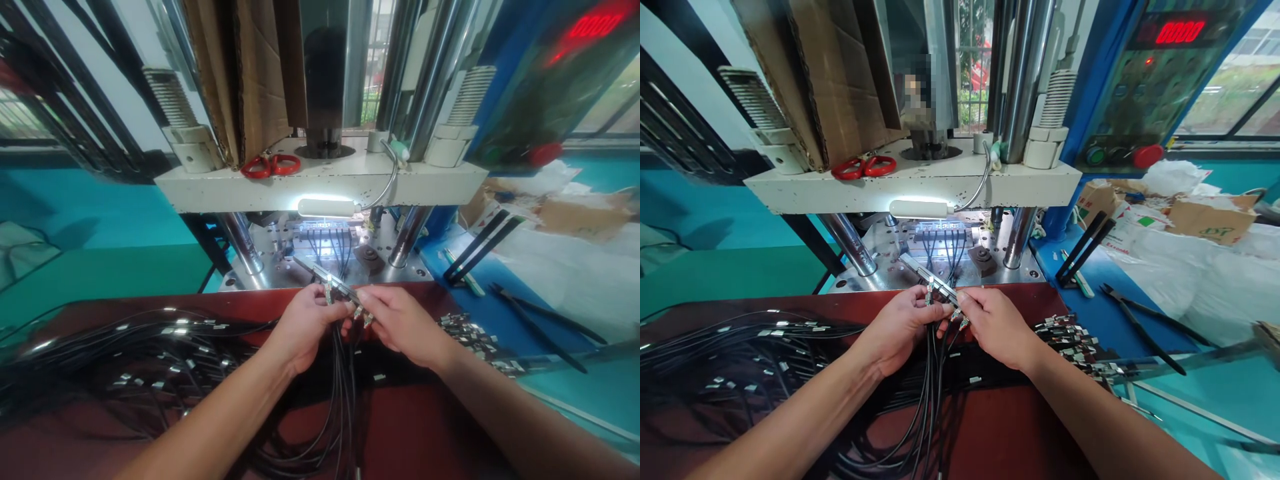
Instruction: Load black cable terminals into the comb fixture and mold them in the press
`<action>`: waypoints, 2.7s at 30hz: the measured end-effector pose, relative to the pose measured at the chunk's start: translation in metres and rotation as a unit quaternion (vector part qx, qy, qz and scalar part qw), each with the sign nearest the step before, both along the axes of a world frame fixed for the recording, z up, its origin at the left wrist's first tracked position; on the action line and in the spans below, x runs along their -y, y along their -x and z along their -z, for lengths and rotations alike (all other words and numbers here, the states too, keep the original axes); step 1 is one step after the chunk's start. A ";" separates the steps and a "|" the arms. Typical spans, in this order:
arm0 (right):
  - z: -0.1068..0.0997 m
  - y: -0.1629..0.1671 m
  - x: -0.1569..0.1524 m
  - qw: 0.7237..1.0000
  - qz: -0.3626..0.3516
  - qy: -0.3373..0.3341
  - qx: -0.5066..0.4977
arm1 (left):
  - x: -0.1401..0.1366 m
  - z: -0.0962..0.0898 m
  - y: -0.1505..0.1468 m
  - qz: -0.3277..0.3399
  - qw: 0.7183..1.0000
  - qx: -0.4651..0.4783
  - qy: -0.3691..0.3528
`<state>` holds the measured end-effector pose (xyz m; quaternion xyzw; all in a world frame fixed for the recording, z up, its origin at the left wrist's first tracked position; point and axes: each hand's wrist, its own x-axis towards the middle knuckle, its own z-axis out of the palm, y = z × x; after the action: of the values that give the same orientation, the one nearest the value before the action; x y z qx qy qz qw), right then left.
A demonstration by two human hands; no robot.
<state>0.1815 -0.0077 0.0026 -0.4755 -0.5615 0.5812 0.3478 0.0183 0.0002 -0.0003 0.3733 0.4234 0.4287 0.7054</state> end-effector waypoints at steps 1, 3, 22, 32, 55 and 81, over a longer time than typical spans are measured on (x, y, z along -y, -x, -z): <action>0.000 0.000 0.000 1.000 0.003 0.009 -0.014 | 0.000 -0.002 0.002 0.002 1.000 -0.014 -0.003; 0.000 -0.001 -0.001 0.999 0.015 0.034 -0.037 | -0.001 -0.005 0.008 -0.005 0.999 -0.041 -0.009; 0.002 -0.008 -0.008 0.996 0.053 0.057 -0.050 | -0.003 -0.002 0.016 0.005 0.993 0.104 0.054; 0.004 -0.007 -0.008 0.996 0.050 0.060 -0.051 | 0.002 -0.001 0.015 0.006 1.000 -0.013 0.019; 0.003 -0.006 -0.006 0.998 0.020 0.046 -0.049 | -0.001 -0.002 0.022 0.106 0.994 -0.006 0.031; 0.001 -0.002 -0.001 1.000 0.001 0.026 0.008 | -0.002 0.003 0.015 0.060 0.995 -0.072 -0.026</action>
<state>0.1839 -0.0069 0.0014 -0.4893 -0.5486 0.5916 0.3311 0.0035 0.0023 -0.0036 0.4462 0.4390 0.3684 0.6874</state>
